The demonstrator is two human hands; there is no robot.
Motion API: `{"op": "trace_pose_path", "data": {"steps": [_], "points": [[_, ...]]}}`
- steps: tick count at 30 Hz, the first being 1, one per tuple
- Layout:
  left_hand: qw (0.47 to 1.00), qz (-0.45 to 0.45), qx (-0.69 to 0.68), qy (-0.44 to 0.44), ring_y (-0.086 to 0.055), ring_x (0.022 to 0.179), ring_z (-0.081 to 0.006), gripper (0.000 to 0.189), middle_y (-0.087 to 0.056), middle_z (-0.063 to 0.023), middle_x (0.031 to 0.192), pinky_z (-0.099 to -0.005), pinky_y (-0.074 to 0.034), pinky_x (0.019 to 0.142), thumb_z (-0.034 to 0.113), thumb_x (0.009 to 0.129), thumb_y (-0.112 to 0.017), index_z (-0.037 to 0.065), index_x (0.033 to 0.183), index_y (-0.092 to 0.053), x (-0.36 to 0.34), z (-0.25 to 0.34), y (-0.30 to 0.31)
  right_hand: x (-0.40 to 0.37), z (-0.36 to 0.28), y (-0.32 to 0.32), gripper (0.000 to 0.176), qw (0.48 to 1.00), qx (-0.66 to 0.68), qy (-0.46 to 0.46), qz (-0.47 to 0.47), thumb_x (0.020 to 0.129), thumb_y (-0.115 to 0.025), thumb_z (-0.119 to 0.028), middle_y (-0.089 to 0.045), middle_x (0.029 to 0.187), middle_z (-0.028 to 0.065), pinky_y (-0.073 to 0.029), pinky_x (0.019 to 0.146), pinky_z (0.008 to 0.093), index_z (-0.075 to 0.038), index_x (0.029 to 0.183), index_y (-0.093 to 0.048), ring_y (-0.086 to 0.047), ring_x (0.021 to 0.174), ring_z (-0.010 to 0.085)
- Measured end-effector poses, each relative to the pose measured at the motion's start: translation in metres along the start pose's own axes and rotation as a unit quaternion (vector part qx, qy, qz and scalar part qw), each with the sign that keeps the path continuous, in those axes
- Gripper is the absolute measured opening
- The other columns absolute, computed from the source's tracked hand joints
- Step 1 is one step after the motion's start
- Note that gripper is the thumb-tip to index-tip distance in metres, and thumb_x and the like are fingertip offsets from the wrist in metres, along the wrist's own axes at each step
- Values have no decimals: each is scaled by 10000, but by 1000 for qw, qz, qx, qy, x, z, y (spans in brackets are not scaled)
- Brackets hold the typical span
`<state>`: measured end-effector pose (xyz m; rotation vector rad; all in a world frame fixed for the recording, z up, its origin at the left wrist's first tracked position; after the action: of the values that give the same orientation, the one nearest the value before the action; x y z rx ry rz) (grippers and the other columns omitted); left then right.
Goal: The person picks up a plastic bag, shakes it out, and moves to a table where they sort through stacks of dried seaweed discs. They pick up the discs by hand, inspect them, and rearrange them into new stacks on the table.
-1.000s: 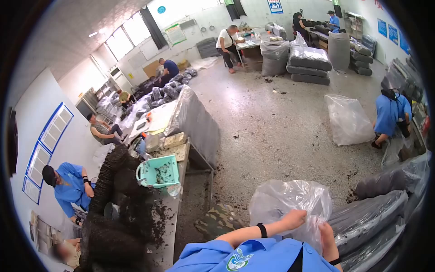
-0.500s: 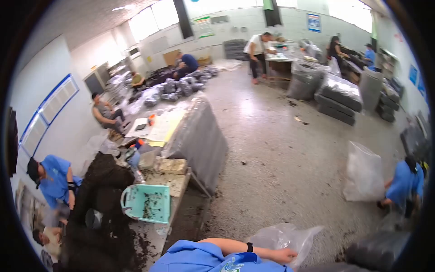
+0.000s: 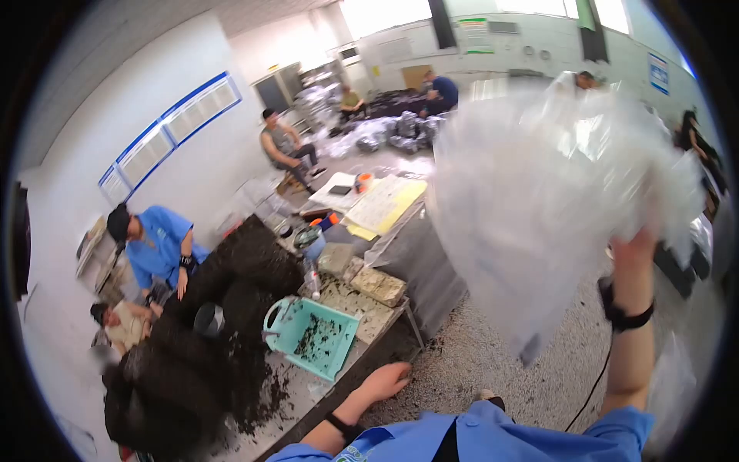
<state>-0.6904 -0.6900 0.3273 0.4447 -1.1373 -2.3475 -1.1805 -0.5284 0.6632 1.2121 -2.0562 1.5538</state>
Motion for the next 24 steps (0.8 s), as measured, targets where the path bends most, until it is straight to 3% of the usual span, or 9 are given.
{"op": "trace_pose_path", "data": {"steps": [1, 2, 4, 6, 13, 18, 20, 22, 24], "points": [[996, -55, 3, 64, -635, 944, -304, 440, -649, -165, 1020, -379, -508, 828, 214, 822, -627, 13, 1206, -548, -26, -32, -23, 38, -9, -6, 547, 994, -5, 17, 106, 943, -531, -259, -403, 1458, 97, -340, 1099, 449, -96, 1441, -372, -394, 1320, 274], [985, -64, -86, 133, -644, 938, -289, 449, -657, -159, 1012, -370, -512, 822, 232, 831, -633, 15, 1213, -544, -52, -53, -37, 68, -12, -43, 520, 980, 59, -15, -189, 940, -530, -238, -435, 1433, 95, -348, 1089, 451, -80, 1417, -400, -414, 1302, 280], [949, -25, -222, 222, -655, 932, -260, 460, -666, -152, 1013, -357, -515, 810, 265, 850, -638, 18, 1225, -536, -88, -74, -70, 145, -15, -35, 539, 992, -3, 50, 112, 969, -446, -327, -372, 1476, 125, -295, 1114, 514, -81, 1439, -348, -346, 1358, 308], [919, 49, -286, 266, -658, 919, -254, 449, -669, -156, 1019, -357, -512, 799, 269, 881, -627, 18, 1239, -523, -91, -73, -89, 169, 15, -81, 519, 993, 33, 80, 75, 968, -446, -315, -399, 1455, 119, -306, 1108, 501, -76, 1423, -371, -367, 1341, 301], [914, 116, -339, 193, -653, 925, -311, 460, -660, -197, 1037, -384, -510, 796, 266, 876, -607, 16, 1251, -512, -29, -36, -109, 183, 170, -227, 456, 986, 101, 73, 115, 966, -447, -275, -492, 1382, 100, -343, 1087, 456, -59, 1368, -450, -439, 1284, 277], [880, 184, -341, 275, -651, 929, -322, 462, -659, -202, 1039, -389, -509, 797, 268, 875, -601, 17, 1253, -511, -50, -82, -102, 234, 343, -227, 404, 997, -12, 51, -56, 925, -470, -220, -526, 1313, 153, -354, 1067, 448, -32, 1278, -526, -476, 1237, 306], [849, 223, -342, 335, -650, 931, -326, 463, -658, -204, 1041, -391, -509, 798, 269, 875, -599, 17, 1253, -511, -72, -103, -102, 250, 443, -224, 373, 904, -351, 187, -158, 889, -492, -173, -565, 1251, 187, -371, 1047, 448, -8, 1213, -574, -508, 1197, 336], [812, 261, -345, 392, -649, 932, -331, 464, -658, -205, 1042, -393, -509, 798, 270, 875, -596, 17, 1254, -511, -91, -117, -101, 249, 580, -228, 345, 698, -586, 306, -274, 854, -514, -125, -605, 1189, 221, -388, 1027, 448, 16, 1149, -623, -541, 1157, 365], [775, 289, -347, 442, -648, 934, -335, 465, -657, -207, 1043, -395, -509, 799, 271, 874, -593, 17, 1255, -510, -101, -127, -107, 238, 740, -216, 351, 549, -714, 159, -405, 841, -510, -124, -617, 1162, 235, -425, 987, 423, 3, 1150, -617, -569, 1108, 357]]}}
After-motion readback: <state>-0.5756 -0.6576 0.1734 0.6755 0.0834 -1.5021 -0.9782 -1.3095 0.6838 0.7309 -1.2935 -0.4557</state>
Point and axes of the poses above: each hand's wrist, its own x-axis towards the middle knuckle, its own y-axis out of the back of the hand, z = x × y, the point moved 9 cm from there along x, towards the middle knuckle
